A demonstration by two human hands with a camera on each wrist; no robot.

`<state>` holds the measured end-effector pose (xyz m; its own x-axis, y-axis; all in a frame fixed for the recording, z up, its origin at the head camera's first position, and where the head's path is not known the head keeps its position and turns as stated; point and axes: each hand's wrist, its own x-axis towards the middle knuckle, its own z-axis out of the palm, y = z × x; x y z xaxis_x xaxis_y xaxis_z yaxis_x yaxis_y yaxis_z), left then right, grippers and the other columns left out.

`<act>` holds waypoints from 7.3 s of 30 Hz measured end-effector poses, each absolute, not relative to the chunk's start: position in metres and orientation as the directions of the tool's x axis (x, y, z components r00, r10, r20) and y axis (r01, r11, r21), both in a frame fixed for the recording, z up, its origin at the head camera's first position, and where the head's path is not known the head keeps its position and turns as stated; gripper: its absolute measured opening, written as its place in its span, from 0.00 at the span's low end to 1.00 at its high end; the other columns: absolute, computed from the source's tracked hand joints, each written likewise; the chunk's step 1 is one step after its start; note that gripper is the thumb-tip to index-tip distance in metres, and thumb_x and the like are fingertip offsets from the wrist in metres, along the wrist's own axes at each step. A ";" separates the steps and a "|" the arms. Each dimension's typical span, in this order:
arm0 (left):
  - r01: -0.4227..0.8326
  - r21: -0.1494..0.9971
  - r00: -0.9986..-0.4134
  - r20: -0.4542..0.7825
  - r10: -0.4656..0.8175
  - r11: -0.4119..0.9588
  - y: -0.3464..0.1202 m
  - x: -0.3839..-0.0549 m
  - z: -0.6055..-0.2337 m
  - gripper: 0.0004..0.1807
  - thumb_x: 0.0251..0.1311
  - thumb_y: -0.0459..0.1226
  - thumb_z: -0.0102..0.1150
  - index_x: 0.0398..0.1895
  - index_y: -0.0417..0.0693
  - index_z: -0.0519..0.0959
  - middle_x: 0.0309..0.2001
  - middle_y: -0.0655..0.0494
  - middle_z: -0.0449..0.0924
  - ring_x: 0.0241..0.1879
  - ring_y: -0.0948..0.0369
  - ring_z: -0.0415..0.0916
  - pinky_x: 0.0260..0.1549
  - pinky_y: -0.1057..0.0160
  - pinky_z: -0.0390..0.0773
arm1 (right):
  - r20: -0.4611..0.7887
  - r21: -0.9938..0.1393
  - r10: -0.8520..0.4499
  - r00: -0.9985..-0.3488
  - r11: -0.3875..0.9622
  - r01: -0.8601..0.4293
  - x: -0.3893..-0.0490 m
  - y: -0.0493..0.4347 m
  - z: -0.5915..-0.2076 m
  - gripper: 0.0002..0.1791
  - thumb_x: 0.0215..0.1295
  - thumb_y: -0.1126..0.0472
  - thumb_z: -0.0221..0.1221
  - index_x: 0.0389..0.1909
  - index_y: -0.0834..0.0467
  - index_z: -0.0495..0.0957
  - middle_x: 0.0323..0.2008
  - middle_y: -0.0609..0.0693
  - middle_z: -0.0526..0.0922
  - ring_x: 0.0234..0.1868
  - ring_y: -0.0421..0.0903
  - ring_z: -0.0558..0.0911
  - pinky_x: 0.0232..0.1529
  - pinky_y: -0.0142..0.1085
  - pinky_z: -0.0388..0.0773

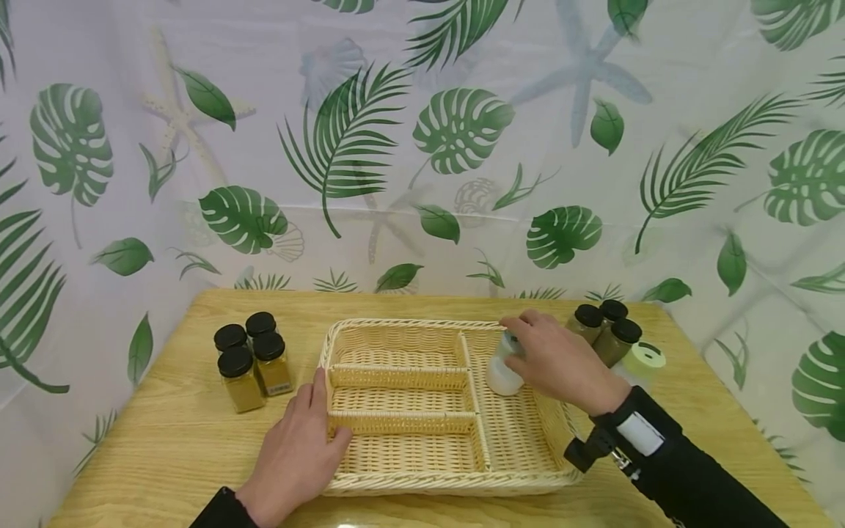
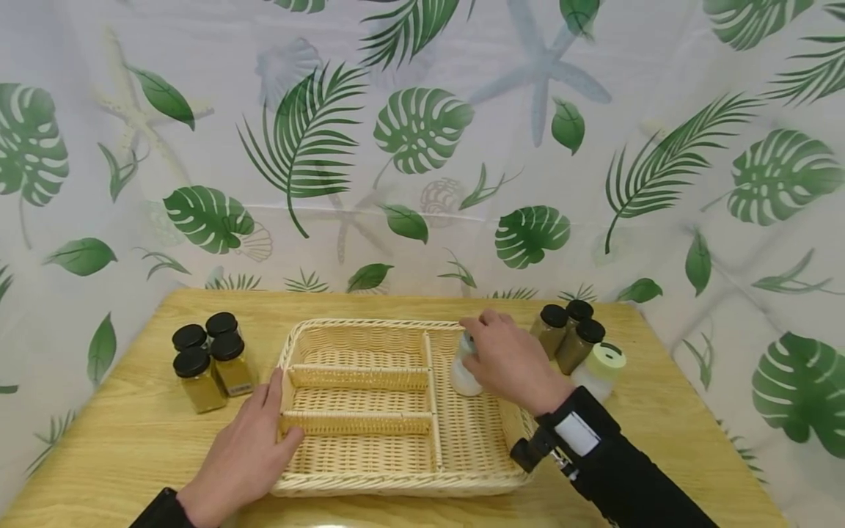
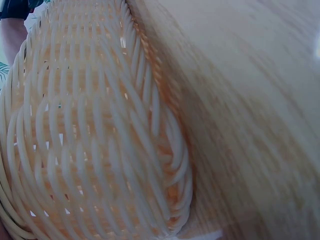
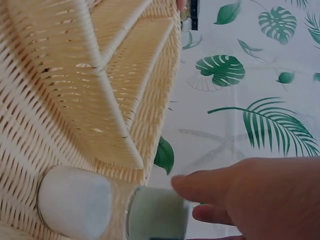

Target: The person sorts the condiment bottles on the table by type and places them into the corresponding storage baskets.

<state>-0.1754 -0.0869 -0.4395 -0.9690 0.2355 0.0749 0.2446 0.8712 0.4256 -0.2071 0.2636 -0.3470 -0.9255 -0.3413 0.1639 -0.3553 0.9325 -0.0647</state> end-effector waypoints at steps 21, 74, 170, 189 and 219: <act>0.247 0.426 -0.968 0.070 0.240 0.870 -0.086 -0.174 -0.437 0.46 0.60 0.50 0.48 0.74 0.34 0.42 0.61 0.37 0.61 0.54 0.49 0.63 0.34 0.49 0.76 | 0.237 -0.073 -0.146 -0.960 0.983 -0.167 -0.184 0.352 -0.337 0.26 0.63 0.56 0.58 0.57 0.70 0.73 0.46 0.70 0.75 0.45 0.65 0.74 0.35 0.59 0.75; 0.251 0.433 -0.966 0.059 0.251 0.866 -0.087 -0.173 -0.439 0.47 0.61 0.49 0.49 0.74 0.35 0.41 0.59 0.38 0.63 0.52 0.50 0.65 0.28 0.54 0.74 | 0.114 -0.150 0.045 -0.992 0.988 0.027 -0.179 0.417 -0.371 0.24 0.63 0.60 0.57 0.47 0.80 0.70 0.36 0.76 0.76 0.32 0.64 0.76 0.27 0.55 0.73; 0.239 0.442 -0.967 0.030 0.252 0.865 -0.086 -0.172 -0.433 0.47 0.61 0.49 0.48 0.74 0.36 0.40 0.59 0.37 0.63 0.52 0.49 0.65 0.25 0.55 0.73 | 0.113 -0.086 -0.291 -0.950 0.950 -0.301 -0.133 0.265 -0.355 0.27 0.57 0.56 0.65 0.56 0.64 0.74 0.42 0.56 0.79 0.34 0.43 0.76 0.29 0.39 0.77; 0.247 0.435 -0.966 0.036 0.257 0.866 -0.087 -0.172 -0.433 0.47 0.62 0.50 0.48 0.74 0.36 0.40 0.59 0.37 0.63 0.51 0.49 0.65 0.26 0.53 0.74 | 0.251 -0.115 -0.201 -0.947 0.965 -0.235 -0.153 0.303 -0.330 0.22 0.67 0.49 0.55 0.49 0.64 0.79 0.43 0.61 0.82 0.44 0.56 0.78 0.36 0.54 0.78; 0.248 0.437 -0.967 0.062 0.246 0.865 -0.090 -0.171 -0.434 0.46 0.61 0.49 0.49 0.74 0.35 0.41 0.59 0.37 0.63 0.53 0.49 0.64 0.34 0.48 0.76 | 0.160 -0.060 -0.086 -0.983 0.993 -0.097 -0.244 0.374 -0.362 0.28 0.59 0.62 0.59 0.60 0.71 0.69 0.54 0.74 0.70 0.54 0.70 0.65 0.50 0.63 0.68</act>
